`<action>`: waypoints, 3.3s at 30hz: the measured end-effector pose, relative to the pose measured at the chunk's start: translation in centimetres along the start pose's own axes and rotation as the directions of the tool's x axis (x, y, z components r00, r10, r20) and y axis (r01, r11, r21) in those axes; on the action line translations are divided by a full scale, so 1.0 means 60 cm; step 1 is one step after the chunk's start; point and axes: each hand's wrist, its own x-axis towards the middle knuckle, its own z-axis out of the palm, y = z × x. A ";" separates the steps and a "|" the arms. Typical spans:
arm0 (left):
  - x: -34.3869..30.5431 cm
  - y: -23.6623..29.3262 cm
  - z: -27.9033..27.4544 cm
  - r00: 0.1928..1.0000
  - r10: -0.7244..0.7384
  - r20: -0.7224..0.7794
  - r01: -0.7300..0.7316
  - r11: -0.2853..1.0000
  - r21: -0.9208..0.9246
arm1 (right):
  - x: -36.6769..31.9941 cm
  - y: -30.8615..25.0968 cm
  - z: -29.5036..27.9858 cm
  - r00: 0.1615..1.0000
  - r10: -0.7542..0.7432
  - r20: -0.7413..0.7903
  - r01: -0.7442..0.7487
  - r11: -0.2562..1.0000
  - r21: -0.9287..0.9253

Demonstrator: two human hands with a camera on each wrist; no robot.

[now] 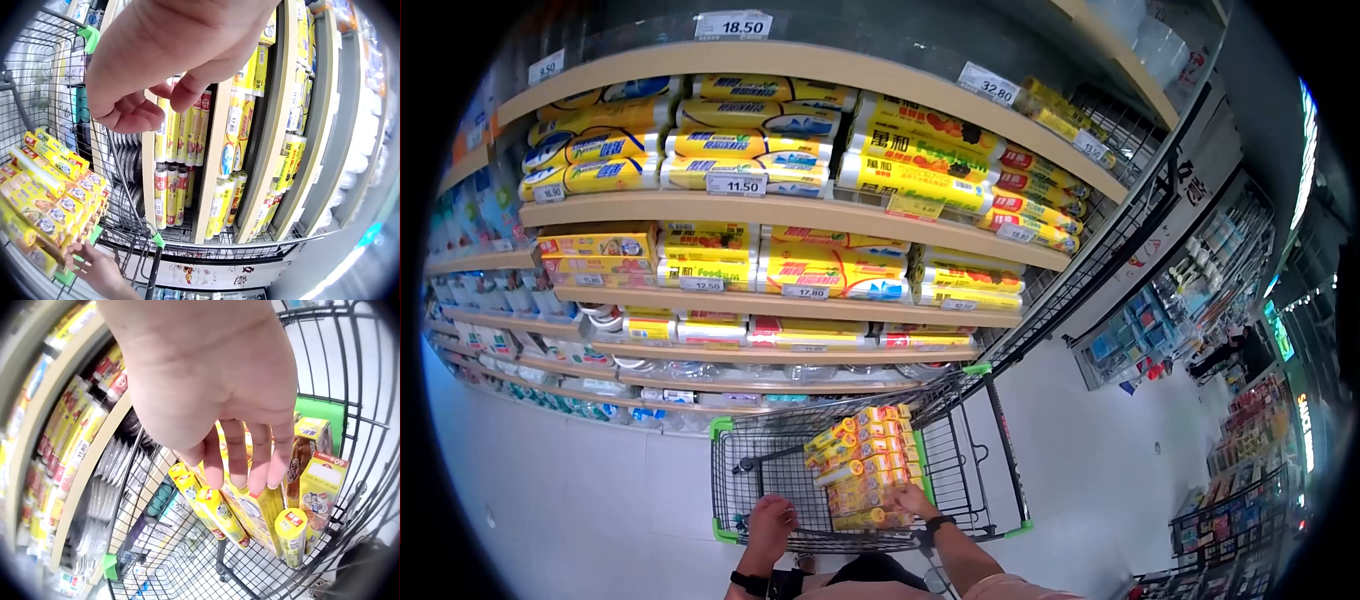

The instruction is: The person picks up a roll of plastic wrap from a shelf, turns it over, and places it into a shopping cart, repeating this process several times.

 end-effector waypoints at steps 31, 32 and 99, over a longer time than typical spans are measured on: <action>-0.128 -0.320 0.432 0.956 0.245 0.161 -0.225 0.965 -0.133 | -0.209 -0.025 -0.494 0.831 -0.554 -0.053 0.557 0.828 0.070; -0.129 -0.325 0.431 0.950 0.264 0.169 -0.243 0.961 -0.135 | -0.214 -0.032 -0.502 0.814 -0.579 -0.047 0.581 0.813 0.050; 0.165 0.273 1.084 -0.601 0.575 0.555 -0.611 -0.778 0.144 | -0.229 -1.301 -0.774 0.630 -0.775 -0.050 -0.050 0.024 -0.998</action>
